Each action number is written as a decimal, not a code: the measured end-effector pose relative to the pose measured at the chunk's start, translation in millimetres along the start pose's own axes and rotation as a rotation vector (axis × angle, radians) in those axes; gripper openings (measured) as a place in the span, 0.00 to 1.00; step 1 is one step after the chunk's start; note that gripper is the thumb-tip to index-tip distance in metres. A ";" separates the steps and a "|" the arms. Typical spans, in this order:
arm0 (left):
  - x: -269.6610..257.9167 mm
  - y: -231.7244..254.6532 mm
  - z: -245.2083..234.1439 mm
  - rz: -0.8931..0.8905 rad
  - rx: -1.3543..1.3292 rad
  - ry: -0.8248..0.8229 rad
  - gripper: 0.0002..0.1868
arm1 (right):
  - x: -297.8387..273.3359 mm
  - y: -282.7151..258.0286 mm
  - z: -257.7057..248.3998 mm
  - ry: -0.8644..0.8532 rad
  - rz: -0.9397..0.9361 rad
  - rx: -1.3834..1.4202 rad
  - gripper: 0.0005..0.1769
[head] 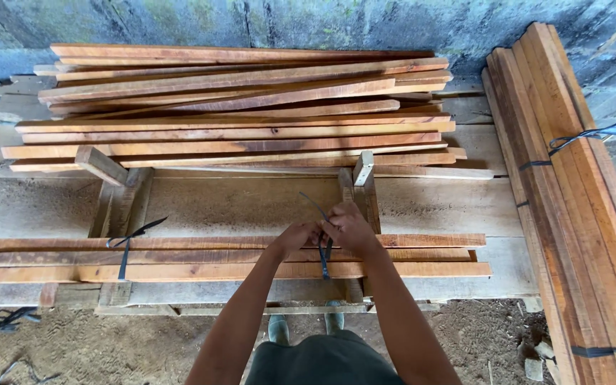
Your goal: Bundling multiple thin pieces of lumber together using plastic ties.
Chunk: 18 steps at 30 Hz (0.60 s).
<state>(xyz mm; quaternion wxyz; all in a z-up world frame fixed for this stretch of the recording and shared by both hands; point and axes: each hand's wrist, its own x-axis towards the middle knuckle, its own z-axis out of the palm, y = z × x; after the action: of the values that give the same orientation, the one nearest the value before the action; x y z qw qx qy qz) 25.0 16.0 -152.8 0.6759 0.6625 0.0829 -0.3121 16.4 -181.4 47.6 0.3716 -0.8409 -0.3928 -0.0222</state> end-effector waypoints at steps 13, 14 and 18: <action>-21.4 26.5 19.2 -0.009 0.106 -0.003 0.24 | -10.9 54.3 41.5 0.041 0.053 -0.127 0.25; -43.3 48.5 25.8 -0.009 0.095 0.004 0.24 | -11.6 56.0 43.6 0.046 0.063 -0.123 0.24; -81.9 84.9 40.8 -0.027 0.003 0.045 0.26 | -9.8 52.2 43.4 0.026 0.081 -0.110 0.24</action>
<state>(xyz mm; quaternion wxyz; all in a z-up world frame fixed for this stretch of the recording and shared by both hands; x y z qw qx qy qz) -7.0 -3.2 -33.6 0.6685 0.6693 0.1065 -0.3063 33.9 -181.6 -18.7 0.3305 -0.8748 -0.3519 -0.0396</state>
